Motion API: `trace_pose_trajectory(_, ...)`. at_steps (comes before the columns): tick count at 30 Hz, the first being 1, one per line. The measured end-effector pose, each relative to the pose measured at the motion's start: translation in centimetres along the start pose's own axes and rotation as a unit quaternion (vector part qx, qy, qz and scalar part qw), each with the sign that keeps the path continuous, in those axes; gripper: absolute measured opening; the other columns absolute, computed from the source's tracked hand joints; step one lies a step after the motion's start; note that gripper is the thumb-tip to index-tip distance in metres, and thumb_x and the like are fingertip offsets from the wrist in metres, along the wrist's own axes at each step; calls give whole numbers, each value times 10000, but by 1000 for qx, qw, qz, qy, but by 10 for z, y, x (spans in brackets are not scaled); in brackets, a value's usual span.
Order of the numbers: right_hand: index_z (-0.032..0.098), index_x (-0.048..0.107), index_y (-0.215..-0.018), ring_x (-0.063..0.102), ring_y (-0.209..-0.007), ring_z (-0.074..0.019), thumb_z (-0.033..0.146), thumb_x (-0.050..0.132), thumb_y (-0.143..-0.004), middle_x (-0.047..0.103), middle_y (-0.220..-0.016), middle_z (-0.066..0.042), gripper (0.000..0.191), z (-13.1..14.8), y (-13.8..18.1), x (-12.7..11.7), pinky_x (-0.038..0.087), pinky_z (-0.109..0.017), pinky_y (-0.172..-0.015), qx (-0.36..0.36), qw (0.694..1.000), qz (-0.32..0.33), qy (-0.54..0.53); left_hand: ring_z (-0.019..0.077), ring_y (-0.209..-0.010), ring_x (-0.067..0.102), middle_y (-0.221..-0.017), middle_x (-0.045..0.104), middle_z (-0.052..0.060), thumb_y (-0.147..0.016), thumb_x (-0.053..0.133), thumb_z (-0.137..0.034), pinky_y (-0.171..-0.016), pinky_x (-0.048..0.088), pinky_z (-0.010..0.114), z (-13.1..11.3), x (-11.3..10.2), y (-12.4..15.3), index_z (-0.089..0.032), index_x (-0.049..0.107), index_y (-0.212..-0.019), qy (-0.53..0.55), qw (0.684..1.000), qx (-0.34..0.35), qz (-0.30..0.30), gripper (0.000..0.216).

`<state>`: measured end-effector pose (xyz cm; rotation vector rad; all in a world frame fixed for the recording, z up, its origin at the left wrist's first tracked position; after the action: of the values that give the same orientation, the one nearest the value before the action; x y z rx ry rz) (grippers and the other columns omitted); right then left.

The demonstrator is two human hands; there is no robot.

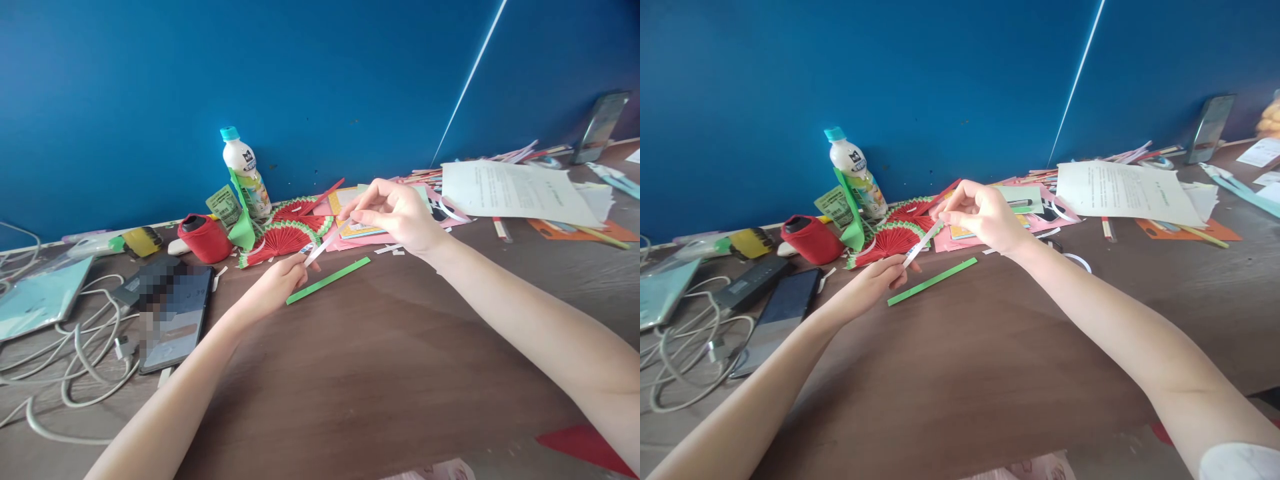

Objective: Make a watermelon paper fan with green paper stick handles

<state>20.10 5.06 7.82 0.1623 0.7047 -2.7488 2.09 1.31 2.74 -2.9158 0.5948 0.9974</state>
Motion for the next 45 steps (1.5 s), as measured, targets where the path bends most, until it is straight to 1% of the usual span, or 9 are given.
trace_pose_trajectory(12,180,559,-699,674,-740,-188,293,718,-687,685,-724,-18,195,3,3,7,550,-339,-657,21,993,72,-93,123,-668,419,-683,462,-25,-802,321,-221,-640,334,233,5,-8,-3,-198,578,-808,-7,999,37,-21,258)
trace_pose_trajectory(15,175,566,-689,676,-728,-182,273,708,-696,700,-738,-26,172,8,8,17,547,-321,-642,38,986,132,-94,132,-692,439,-730,515,-11,-798,328,-249,-649,349,234,3,-13,-2,-187,544,-739,-20,999,22,-42,233)
trace_pose_trajectory(22,151,581,-679,678,-748,-172,183,700,-693,699,-716,-24,124,18,24,35,531,-276,-639,74,947,299,-96,148,-706,480,-717,503,-11,-798,312,-280,-652,367,234,-10,-25,4,-204,581,-935,-85,994,21,-72,312)
trace_pose_trajectory(26,139,559,-688,664,-654,-145,171,677,-717,688,-669,-18,126,23,32,38,513,-256,-582,107,914,375,-111,153,-654,448,-674,499,-3,-757,315,-269,-606,360,244,-5,-56,9,-169,560,-880,-152,970,-30,-190,292)
trace_pose_trajectory(29,135,568,-717,648,-684,-131,186,669,-731,685,-698,-27,114,20,25,32,491,-239,-584,108,935,331,-64,139,-586,426,-606,478,-14,-723,340,-268,-554,341,241,4,-68,9,-183,557,-746,-189,968,-63,-151,235)
trace_pose_trajectory(34,151,520,-751,603,-658,-121,225,630,-770,657,-722,-33,134,8,13,26,455,-245,-545,115,957,257,-66,159,-585,533,-569,581,-4,-722,405,-364,-571,392,250,24,-49,13,-213,596,-656,-213,961,-131,115,253)
trace_pose_trajectory(36,161,497,-769,590,-653,-121,253,605,-790,639,-722,-30,143,2,8,21,453,-258,-555,104,971,206,-59,163,-575,544,-590,607,10,-697,466,-394,-552,383,253,31,-46,17,-209,575,-568,-266,936,-174,153,250)
trace_pose_trajectory(41,183,493,-953,572,-805,-159,222,555,-806,585,-859,-39,164,-4,-1,0,466,-331,-703,-13,991,13,136,181,-546,528,-605,596,38,-701,476,-515,-497,328,271,33,-64,14,-198,589,-564,-381,905,-182,47,364)
trace_pose_trajectory(45,219,430,-1216,519,-929,-226,121,490,-806,543,-972,-80,426,-8,1,9,424,-413,-781,-105,907,5,408,205,-630,573,-709,638,46,-732,480,-400,-545,360,277,37,-84,8,-203,618,-739,-400,898,-164,-81,240)
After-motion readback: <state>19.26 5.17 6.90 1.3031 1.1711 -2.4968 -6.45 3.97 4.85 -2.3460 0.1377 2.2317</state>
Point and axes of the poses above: each hand's wrist, its own y-axis away from the middle knuckle, its own x-axis out of the palm, z = x × y, the point moved 6 cm from there along -y, towards the middle knuckle
